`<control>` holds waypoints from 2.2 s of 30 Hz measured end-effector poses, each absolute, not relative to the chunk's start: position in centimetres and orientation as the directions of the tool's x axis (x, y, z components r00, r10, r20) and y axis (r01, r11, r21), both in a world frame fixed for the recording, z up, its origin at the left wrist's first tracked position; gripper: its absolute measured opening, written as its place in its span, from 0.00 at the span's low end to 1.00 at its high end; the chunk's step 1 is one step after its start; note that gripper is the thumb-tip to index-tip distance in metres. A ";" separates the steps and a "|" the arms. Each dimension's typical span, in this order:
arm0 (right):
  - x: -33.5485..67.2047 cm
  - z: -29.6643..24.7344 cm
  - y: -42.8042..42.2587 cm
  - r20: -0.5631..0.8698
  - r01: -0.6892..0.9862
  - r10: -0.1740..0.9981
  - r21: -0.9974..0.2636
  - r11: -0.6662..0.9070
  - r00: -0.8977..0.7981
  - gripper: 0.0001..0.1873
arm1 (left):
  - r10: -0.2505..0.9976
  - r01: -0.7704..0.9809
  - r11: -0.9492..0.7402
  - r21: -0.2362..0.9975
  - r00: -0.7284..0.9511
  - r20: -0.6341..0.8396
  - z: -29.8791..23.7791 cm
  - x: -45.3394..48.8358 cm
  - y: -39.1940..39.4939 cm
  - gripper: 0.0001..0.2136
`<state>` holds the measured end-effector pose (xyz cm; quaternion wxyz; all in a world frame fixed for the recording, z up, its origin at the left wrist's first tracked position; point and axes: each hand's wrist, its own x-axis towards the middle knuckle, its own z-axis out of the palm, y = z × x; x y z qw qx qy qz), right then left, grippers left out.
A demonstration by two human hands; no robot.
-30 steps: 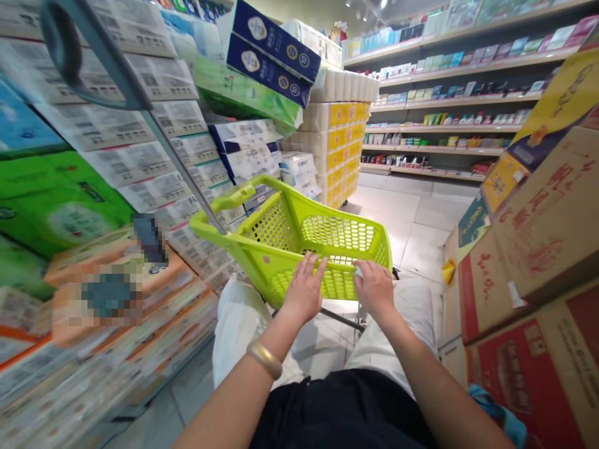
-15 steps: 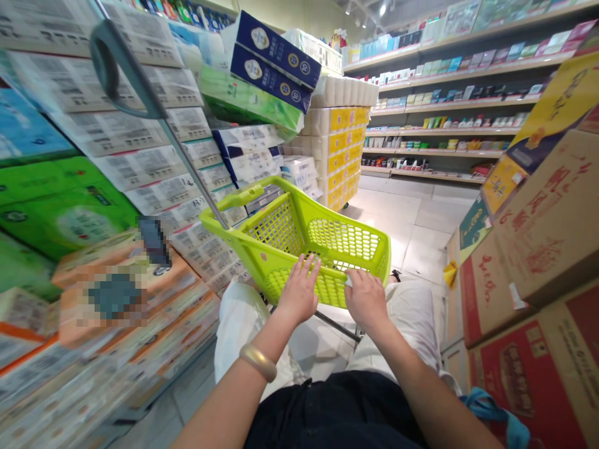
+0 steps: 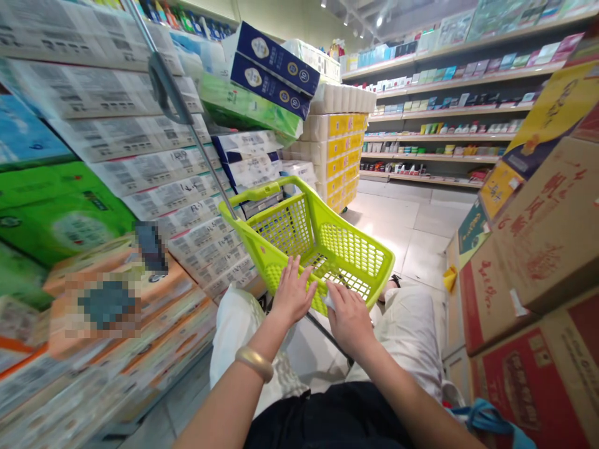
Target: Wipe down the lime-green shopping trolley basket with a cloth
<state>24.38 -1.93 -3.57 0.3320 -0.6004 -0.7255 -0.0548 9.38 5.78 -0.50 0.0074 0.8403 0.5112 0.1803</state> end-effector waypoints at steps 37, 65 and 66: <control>27.7 -6.2 -1.2 0.676 0.841 0.737 -0.409 0.356 0.017 0.18 | 0.837 0.796 -0.548 0.258 0.514 0.189 -1.8 8.2 2.9 0.24; 21.7 -5.7 -1.6 0.665 0.773 0.737 -0.405 0.488 -0.118 0.19 | 0.807 0.739 -0.587 0.329 0.504 0.307 -3.4 8.3 3.6 0.25; 22.6 -5.8 -1.4 0.666 0.788 0.740 -0.407 0.462 -0.090 0.17 | 0.804 0.735 -0.591 0.332 0.505 0.315 -3.5 8.2 3.6 0.25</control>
